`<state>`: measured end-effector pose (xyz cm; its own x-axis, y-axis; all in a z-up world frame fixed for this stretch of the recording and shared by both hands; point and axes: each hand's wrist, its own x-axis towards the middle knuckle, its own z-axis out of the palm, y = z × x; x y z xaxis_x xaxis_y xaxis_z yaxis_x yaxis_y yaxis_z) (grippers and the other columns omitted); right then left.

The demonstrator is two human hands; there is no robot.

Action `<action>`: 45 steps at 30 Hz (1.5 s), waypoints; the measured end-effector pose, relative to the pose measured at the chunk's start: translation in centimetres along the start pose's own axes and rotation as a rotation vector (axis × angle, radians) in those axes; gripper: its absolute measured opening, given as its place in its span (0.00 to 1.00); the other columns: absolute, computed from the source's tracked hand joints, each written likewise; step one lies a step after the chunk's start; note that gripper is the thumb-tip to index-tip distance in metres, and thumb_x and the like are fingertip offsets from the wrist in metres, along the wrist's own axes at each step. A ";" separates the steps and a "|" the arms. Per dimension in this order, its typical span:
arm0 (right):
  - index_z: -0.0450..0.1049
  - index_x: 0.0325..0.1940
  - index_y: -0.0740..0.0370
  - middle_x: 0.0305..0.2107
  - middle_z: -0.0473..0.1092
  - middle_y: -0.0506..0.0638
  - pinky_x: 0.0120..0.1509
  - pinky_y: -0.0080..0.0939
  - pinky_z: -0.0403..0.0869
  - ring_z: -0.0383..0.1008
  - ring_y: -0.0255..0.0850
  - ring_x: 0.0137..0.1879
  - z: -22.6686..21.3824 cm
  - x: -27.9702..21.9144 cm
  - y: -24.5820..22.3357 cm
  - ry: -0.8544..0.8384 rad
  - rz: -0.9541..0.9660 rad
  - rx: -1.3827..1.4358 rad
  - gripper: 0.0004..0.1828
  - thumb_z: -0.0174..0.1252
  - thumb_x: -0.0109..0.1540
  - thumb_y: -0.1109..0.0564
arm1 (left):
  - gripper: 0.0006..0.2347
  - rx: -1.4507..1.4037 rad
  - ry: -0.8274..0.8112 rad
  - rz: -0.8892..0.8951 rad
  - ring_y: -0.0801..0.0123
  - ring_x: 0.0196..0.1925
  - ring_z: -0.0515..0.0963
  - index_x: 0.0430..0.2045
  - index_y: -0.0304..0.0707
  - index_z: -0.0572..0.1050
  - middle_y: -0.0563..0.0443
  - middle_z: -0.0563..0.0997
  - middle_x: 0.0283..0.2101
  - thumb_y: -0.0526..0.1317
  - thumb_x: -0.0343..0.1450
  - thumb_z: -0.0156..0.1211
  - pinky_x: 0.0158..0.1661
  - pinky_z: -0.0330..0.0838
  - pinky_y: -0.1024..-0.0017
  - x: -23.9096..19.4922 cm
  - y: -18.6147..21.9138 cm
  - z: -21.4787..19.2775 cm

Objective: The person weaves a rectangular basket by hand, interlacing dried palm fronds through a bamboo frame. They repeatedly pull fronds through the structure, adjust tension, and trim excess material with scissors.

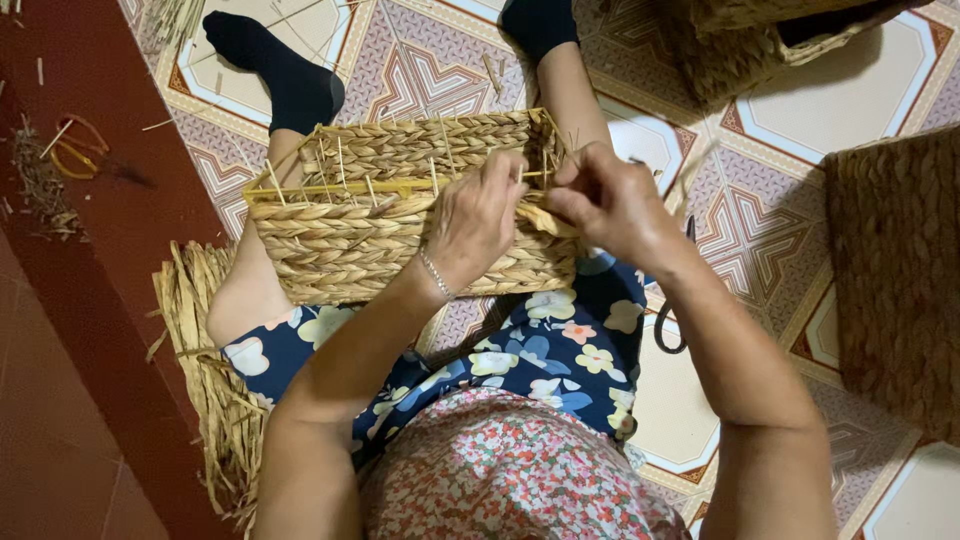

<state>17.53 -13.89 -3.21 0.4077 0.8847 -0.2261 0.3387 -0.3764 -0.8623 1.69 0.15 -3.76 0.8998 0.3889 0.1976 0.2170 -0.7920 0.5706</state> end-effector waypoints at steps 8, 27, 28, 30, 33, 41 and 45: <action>0.73 0.39 0.59 0.34 0.70 0.53 0.41 0.47 0.68 0.67 0.45 0.40 -1.0 -1.2 1.8 0.524 -0.696 -0.593 0.18 0.73 0.59 0.48 | 0.18 0.332 0.224 0.253 0.51 0.36 0.80 0.52 0.31 0.66 0.39 0.76 0.34 0.23 0.67 0.53 0.36 0.77 0.61 0.9 0.8 -0.3; 0.78 0.46 0.67 0.35 0.77 0.55 0.38 0.40 0.80 0.80 0.42 0.35 -2.0 -2.2 -1.2 0.154 -0.375 -0.127 0.09 0.65 0.63 0.61 | 0.18 -0.358 -0.158 0.016 0.66 0.35 0.72 0.54 0.20 0.74 0.45 0.70 0.39 0.26 0.68 0.55 0.34 0.72 0.69 0.4 0.3 -0.7; 0.78 0.46 0.67 0.36 0.78 0.55 0.39 0.38 0.81 0.80 0.41 0.37 -1.7 -1.8 -1.5 0.177 -0.433 -0.131 0.08 0.65 0.65 0.61 | 0.19 -0.392 -0.225 -0.046 0.66 0.34 0.72 0.55 0.21 0.73 0.45 0.68 0.40 0.27 0.68 0.55 0.32 0.73 0.70 0.5 0.4 -0.8; 0.79 0.48 0.67 0.37 0.78 0.55 0.41 0.37 0.81 0.81 0.40 0.38 -1.1 -0.9 -1.8 0.155 -0.540 -0.113 0.09 0.66 0.65 0.61 | 0.15 -0.388 -0.260 -0.062 0.66 0.36 0.72 0.47 0.24 0.73 0.46 0.67 0.41 0.28 0.67 0.58 0.34 0.74 0.71 0.6 0.6 -0.9; 0.80 0.50 0.65 0.38 0.80 0.53 0.46 0.37 0.81 0.81 0.37 0.41 -1.7 0.4 -0.9 0.017 -0.359 0.153 0.12 0.67 0.63 0.58 | 0.05 -0.294 -0.189 0.000 0.64 0.40 0.73 0.31 0.26 0.75 0.46 0.68 0.40 0.30 0.67 0.64 0.39 0.74 0.67 0.6 1.2 -1.0; 0.82 0.45 0.63 0.32 0.79 0.51 0.39 0.37 0.79 0.79 0.35 0.36 -2.4 2.3 2.9 0.064 -0.092 0.117 0.17 0.72 0.58 0.52 | 0.05 0.317 0.084 0.369 0.52 0.47 0.78 0.37 0.21 0.72 0.40 0.71 0.49 0.27 0.72 0.60 0.43 0.79 0.68 1.1 1.9 1.1; 0.81 0.42 0.66 0.27 0.78 0.53 0.33 0.39 0.75 0.76 0.36 0.30 -2.1 1.7 3.0 0.109 -0.153 -0.026 0.18 0.74 0.57 0.51 | 0.04 -0.034 -0.014 0.202 0.56 0.37 0.81 0.38 0.24 0.73 0.37 0.73 0.44 0.26 0.74 0.61 0.35 0.79 0.68 -0.3 1.0 0.7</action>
<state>21.04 -14.12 -5.22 0.4386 0.8977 -0.0413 0.4252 -0.2477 -0.8705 1.92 -1.12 -3.84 0.9289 0.2166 0.3002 0.0184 -0.8370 0.5469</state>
